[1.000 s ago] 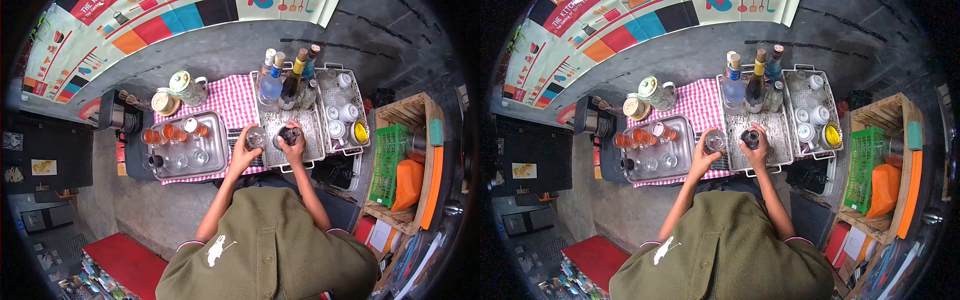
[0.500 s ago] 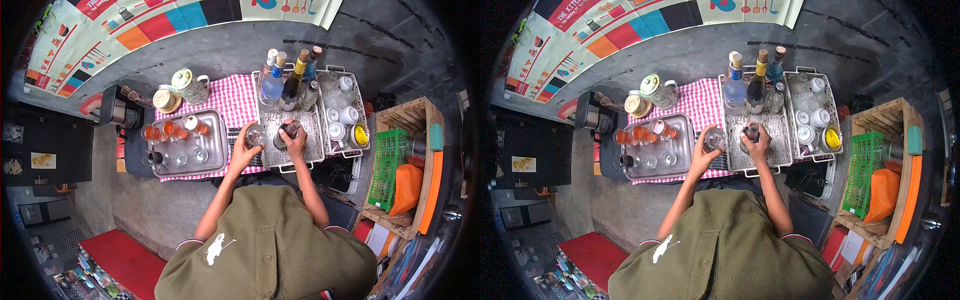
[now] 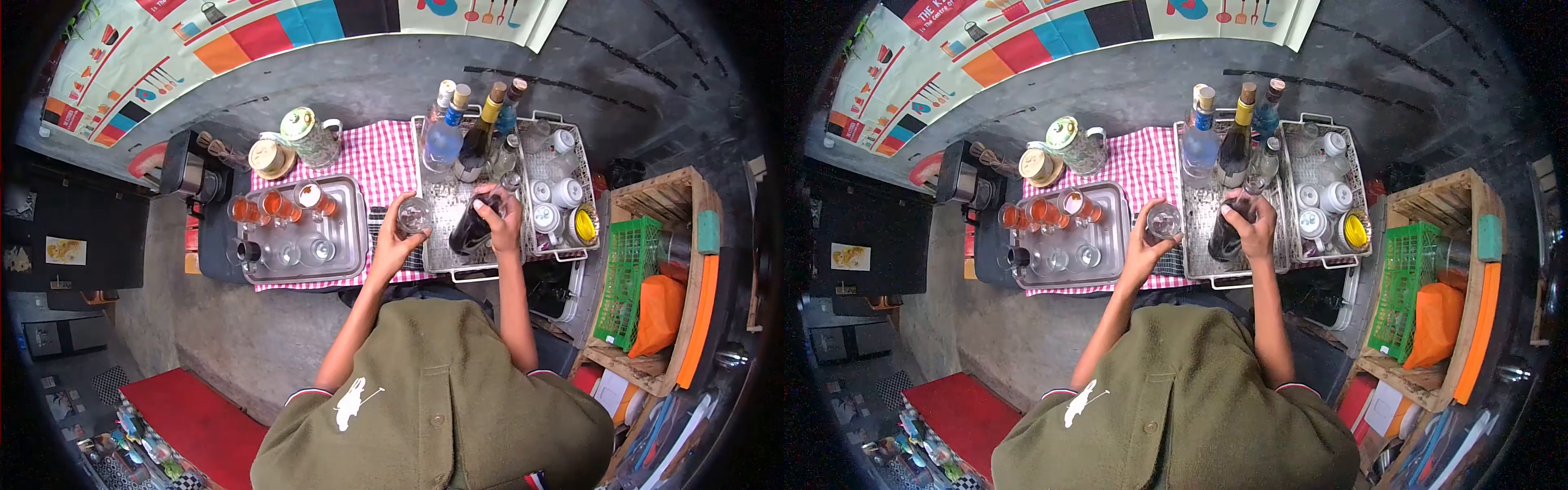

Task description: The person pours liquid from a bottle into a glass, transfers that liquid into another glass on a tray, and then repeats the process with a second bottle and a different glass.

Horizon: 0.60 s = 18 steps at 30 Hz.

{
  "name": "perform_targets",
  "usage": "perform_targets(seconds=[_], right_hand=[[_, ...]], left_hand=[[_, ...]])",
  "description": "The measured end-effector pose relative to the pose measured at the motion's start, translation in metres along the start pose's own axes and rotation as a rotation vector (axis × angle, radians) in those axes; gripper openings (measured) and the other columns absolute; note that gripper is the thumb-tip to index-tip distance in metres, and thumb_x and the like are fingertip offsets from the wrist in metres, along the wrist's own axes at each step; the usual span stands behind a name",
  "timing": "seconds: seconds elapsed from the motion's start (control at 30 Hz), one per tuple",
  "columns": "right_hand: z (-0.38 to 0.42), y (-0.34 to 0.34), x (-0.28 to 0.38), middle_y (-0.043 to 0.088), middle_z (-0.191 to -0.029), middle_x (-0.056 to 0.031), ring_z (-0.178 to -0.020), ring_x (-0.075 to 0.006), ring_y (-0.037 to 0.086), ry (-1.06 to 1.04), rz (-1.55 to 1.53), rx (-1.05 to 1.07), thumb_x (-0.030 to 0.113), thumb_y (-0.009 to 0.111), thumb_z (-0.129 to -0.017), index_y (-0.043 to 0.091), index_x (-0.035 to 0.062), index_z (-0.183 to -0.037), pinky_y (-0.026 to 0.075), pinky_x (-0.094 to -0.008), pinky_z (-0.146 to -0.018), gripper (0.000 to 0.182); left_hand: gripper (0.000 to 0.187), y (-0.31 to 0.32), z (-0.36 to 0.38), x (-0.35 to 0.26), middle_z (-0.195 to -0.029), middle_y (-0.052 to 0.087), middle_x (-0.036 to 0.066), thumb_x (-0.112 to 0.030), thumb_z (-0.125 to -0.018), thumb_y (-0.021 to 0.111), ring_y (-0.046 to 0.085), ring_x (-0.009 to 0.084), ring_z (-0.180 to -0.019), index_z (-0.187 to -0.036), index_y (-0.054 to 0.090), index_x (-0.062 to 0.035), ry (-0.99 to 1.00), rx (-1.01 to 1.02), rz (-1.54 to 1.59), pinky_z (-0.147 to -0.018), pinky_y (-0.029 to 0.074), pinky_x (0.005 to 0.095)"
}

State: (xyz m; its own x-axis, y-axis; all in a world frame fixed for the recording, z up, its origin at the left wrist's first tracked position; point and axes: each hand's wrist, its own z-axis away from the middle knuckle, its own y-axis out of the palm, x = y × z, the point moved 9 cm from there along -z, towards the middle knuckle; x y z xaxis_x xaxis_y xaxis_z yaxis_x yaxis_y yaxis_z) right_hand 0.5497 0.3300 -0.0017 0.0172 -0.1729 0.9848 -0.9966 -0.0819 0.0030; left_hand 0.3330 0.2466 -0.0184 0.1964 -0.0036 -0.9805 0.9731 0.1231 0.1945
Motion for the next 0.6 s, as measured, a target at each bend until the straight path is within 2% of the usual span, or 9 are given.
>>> perform_targets(seconds=[0.13, 0.2, 0.4, 0.5, 0.53, 0.6], right_hand=[[0.001, 0.006, 0.033, 0.071, -0.09, -0.004, -0.083, -0.012, 0.065, 0.029, 0.034, 0.124, 0.018, 0.078, -0.077, 0.072, 0.0021, -0.096, 0.05, -0.0295, -0.081, 0.025], [0.005, 0.01, 0.04, 0.071, -0.087, -0.0041, -0.082, -0.0121, 0.065, 0.13, 0.114, 0.224, 0.019, 0.078, -0.077, 0.072, 0.0014, -0.095, 0.05, -0.0294, -0.08, 0.027], [0.023, 0.016, 0.014, 0.068, -0.077, -0.0029, -0.071, -0.0097, 0.058, 0.286, 0.235, 0.405, 0.023, 0.081, -0.072, 0.074, 0.0004, -0.09, 0.046, -0.0285, -0.068, 0.03], [0.032, 0.026, 0.017, 0.067, -0.074, -0.0025, -0.069, -0.0094, 0.057, 0.322, 0.318, 0.505, 0.024, 0.082, -0.072, 0.074, 0.0, -0.09, 0.045, -0.0283, -0.066, 0.031], [0.04, 0.029, 0.005, 0.07, -0.084, -0.004, -0.079, -0.0091, 0.064, 0.405, 0.368, 0.587, 0.011, 0.079, -0.077, 0.072, -0.0025, -0.094, 0.05, -0.0261, -0.075, 0.023], [0.047, 0.035, 0.005, 0.069, -0.078, -0.0029, -0.073, -0.0075, 0.062, 0.419, 0.425, 0.617, 0.013, 0.079, -0.077, 0.072, -0.0026, -0.092, 0.048, -0.0253, -0.069, 0.022]], left_hand=[[0.075, 0.007, 0.002, -0.001, -0.129, 0.054, 0.006, 0.005, -0.078, 0.077, 0.057, 0.0149, -0.114, -0.144, 0.044, -0.0073, -0.007, 0.006, 0.029, -0.097, 0.048, 0.0308], [0.075, 0.008, 0.003, 0.001, -0.128, 0.055, 0.006, 0.005, -0.078, 0.077, 0.057, 0.0152, -0.114, -0.144, 0.044, -0.0074, -0.008, 0.009, 0.017, -0.099, 0.047, 0.0316], [0.075, 0.007, 0.011, 0.012, -0.124, 0.057, 0.006, 0.006, -0.078, 0.076, 0.058, 0.0149, -0.112, -0.144, 0.044, -0.0074, -0.023, -0.005, 0.036, -0.097, 0.048, 0.0313], [0.076, 0.007, 0.013, 0.017, -0.124, 0.057, 0.005, 0.007, -0.077, 0.076, 0.058, 0.0142, -0.111, -0.144, 0.043, -0.0068, -0.019, 0.0, 0.056, -0.097, 0.048, 0.0307], [0.076, 0.007, 0.014, 0.019, -0.124, 0.057, 0.005, 0.007, -0.077, 0.076, 0.058, 0.0141, -0.111, -0.144, 0.043, -0.0067, -0.008, 0.0, 0.055, -0.097, 0.048, 0.0306], [0.076, 0.007, 0.015, 0.02, -0.124, 0.057, 0.005, 0.008, -0.077, 0.076, 0.058, 0.0138, -0.111, -0.144, 0.044, -0.0063, -0.002, 0.006, 0.056, -0.096, 0.048, 0.0304]])
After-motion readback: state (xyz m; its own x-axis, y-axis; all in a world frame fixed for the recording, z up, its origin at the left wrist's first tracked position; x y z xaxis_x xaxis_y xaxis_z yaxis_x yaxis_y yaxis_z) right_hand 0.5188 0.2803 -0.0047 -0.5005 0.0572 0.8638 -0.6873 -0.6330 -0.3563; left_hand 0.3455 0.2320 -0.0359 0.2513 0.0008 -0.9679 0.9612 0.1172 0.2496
